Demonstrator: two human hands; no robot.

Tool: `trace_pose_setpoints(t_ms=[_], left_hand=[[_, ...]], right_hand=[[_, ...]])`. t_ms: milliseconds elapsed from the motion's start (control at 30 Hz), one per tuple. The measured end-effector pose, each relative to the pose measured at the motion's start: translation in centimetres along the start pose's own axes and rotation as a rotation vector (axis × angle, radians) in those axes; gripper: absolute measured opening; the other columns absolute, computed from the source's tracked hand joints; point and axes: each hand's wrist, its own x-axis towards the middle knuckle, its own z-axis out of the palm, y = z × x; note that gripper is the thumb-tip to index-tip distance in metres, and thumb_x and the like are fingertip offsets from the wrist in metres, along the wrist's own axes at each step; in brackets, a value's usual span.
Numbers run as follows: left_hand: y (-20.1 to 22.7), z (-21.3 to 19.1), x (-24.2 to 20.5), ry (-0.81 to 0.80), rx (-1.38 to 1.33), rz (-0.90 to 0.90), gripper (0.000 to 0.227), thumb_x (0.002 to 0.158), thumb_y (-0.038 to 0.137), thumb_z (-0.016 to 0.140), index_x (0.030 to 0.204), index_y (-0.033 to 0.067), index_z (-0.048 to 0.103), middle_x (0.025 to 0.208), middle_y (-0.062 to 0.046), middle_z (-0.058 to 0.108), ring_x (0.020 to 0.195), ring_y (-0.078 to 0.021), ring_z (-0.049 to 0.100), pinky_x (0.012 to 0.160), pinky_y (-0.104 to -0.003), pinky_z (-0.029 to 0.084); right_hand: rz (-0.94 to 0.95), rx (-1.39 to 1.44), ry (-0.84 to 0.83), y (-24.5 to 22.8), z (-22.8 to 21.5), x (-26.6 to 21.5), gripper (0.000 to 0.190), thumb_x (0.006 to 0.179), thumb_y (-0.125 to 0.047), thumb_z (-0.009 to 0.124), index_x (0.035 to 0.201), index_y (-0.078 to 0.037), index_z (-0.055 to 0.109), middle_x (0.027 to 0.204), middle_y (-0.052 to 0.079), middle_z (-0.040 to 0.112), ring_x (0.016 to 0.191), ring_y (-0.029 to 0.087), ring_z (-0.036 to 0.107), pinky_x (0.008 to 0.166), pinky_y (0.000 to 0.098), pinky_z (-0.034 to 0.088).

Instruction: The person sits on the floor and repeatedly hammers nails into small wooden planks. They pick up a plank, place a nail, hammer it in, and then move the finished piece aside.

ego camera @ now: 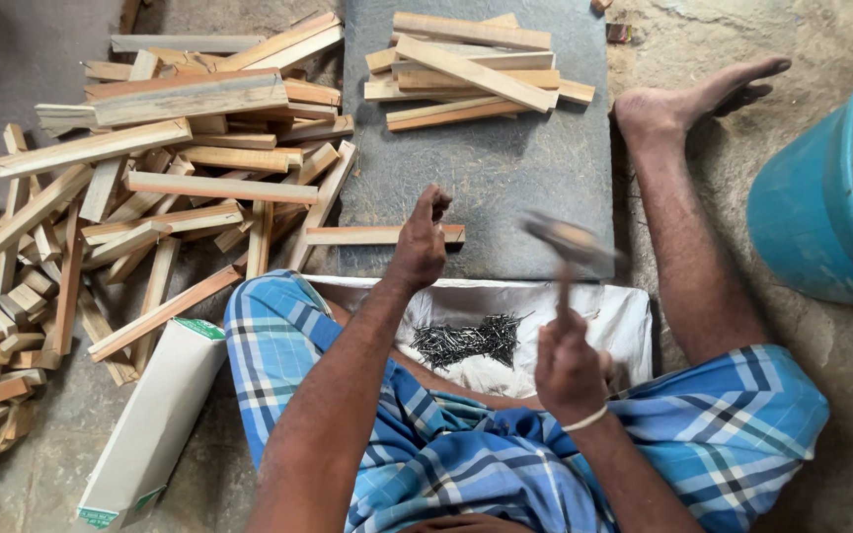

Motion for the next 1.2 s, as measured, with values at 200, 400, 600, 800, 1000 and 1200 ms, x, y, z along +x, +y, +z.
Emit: trace_pose_setpoints(t_ms=[200, 400, 600, 800, 1000, 1200], left_hand=[[0.8, -1.2, -0.1, -0.208, 0.132, -0.071, 0.056, 0.087, -0.006, 0.062, 0.139, 0.0079, 0.044, 0.134, -0.025, 0.056, 0.123, -0.0361, 0.059, 0.107, -0.046, 0.052], [6.3, -2.6, 3.4, -0.171, 0.457, 0.159, 0.02, 0.114, 0.006, 0.06, 0.13, 0.0158, 0.052, 0.108, -0.011, 0.065, 0.098, -0.0236, 0.068, 0.078, -0.035, 0.065], [8.2, -11.3, 3.6, 0.489, 0.336, -0.346, 0.04, 0.094, 0.023, 0.081, 0.123, 0.005, 0.06, 0.11, -0.016, 0.061, 0.092, -0.0254, 0.062, 0.069, -0.035, 0.06], [1.8, -9.5, -3.3, 0.254, 0.946, -0.351, 0.037, 0.093, 0.022, 0.07, 0.122, -0.0005, 0.063, 0.127, -0.022, 0.057, 0.106, -0.0344, 0.058, 0.082, -0.049, 0.053], [3.9, 0.5, -7.9, -0.112, 0.484, 0.247, 0.038, 0.074, -0.004, 0.059, 0.111, 0.0001, 0.069, 0.113, -0.019, 0.069, 0.104, -0.0376, 0.066, 0.091, -0.049, 0.053], [6.8, 4.6, -12.0, -0.541, 0.488, 0.133, 0.011, 0.087, 0.008, 0.064, 0.097, 0.0045, 0.068, 0.097, -0.016, 0.069, 0.093, -0.0357, 0.069, 0.081, -0.046, 0.057]], right_hand=[[0.112, -0.18, -0.103, 1.3, 1.8, 0.6, 0.034, 0.103, -0.033, 0.052, 0.121, -0.003, 0.051, 0.09, 0.023, 0.069, 0.08, 0.049, 0.068, 0.066, 0.0603, 0.051], [0.495, 0.369, -0.137, 4.8, 1.5, -0.1, 0.028, 0.106, -0.032, 0.054, 0.097, -0.005, 0.058, 0.069, 0.006, 0.058, 0.059, 0.022, 0.055, 0.051, 0.0404, 0.044], [0.699, 0.66, -0.222, 4.3, 1.3, 0.1, 0.027, 0.103, -0.029, 0.056, 0.089, -0.006, 0.052, 0.064, -0.003, 0.046, 0.045, 0.007, 0.04, 0.036, 0.0271, 0.034], [0.676, 0.692, -0.312, 4.1, 1.4, -0.3, 0.025, 0.103, -0.028, 0.058, 0.091, -0.007, 0.053, 0.065, -0.003, 0.047, 0.045, 0.005, 0.04, 0.035, 0.0249, 0.033], [0.578, 0.759, -0.401, 3.4, 4.1, -1.0, 0.021, 0.102, -0.026, 0.06, 0.093, -0.008, 0.057, 0.064, -0.004, 0.046, 0.047, 0.004, 0.039, 0.037, 0.023, 0.031], [0.59, 0.734, -0.363, 3.9, 2.9, -0.9, 0.021, 0.101, -0.026, 0.061, 0.097, -0.006, 0.061, 0.065, -0.005, 0.048, 0.049, 0.004, 0.041, 0.038, 0.0226, 0.032]])
